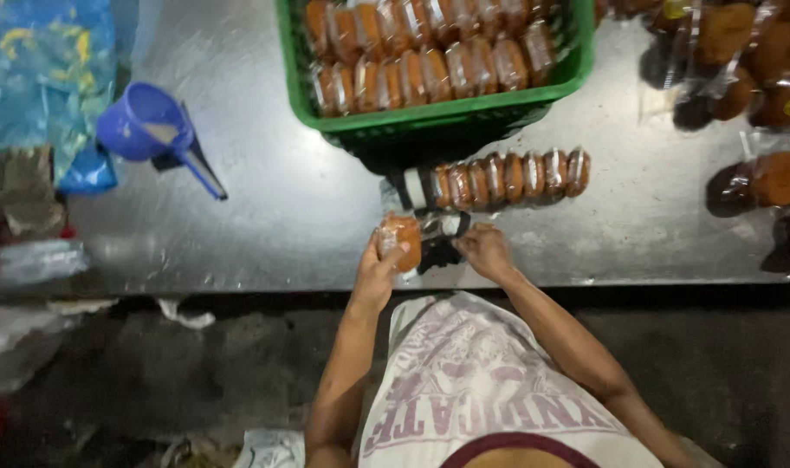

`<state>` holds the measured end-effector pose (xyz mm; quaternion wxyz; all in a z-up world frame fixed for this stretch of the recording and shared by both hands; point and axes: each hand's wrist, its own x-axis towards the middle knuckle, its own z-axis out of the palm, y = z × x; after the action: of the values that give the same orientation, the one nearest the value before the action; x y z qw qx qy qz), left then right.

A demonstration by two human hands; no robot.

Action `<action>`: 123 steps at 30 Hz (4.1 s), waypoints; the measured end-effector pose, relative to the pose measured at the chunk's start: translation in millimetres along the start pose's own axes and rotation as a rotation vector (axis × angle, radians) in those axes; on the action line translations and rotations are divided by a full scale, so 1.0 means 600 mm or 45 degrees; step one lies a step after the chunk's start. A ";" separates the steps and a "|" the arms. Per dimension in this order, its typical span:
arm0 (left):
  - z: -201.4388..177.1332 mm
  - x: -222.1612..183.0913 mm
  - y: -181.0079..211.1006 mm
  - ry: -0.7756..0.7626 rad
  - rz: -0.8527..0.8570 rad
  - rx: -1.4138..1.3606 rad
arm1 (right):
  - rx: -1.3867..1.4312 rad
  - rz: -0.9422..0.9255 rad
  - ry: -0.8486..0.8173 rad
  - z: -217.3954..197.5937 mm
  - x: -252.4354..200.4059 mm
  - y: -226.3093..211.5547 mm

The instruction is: The person applies yellow circular labels to individually wrapped bread loaves on a stainless steel table and places them into a green plastic crate.

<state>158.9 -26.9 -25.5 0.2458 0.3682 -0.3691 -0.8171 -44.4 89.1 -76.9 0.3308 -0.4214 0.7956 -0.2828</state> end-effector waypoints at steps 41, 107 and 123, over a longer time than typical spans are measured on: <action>0.675 0.654 -0.356 -0.504 0.001 0.658 | 0.640 0.261 0.818 -0.322 -0.072 0.267; 0.308 0.084 0.010 -0.313 0.611 0.971 | 0.200 -0.519 0.703 -0.279 -0.047 -0.035; 0.197 0.009 -0.036 0.333 0.855 0.732 | 1.657 0.099 -0.281 -0.052 -0.079 -0.014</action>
<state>60.1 32.2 9.2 0.4293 0.3816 -0.6456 -0.5032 -44.3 131.0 -37.6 0.6076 -0.1332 0.4385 -0.6488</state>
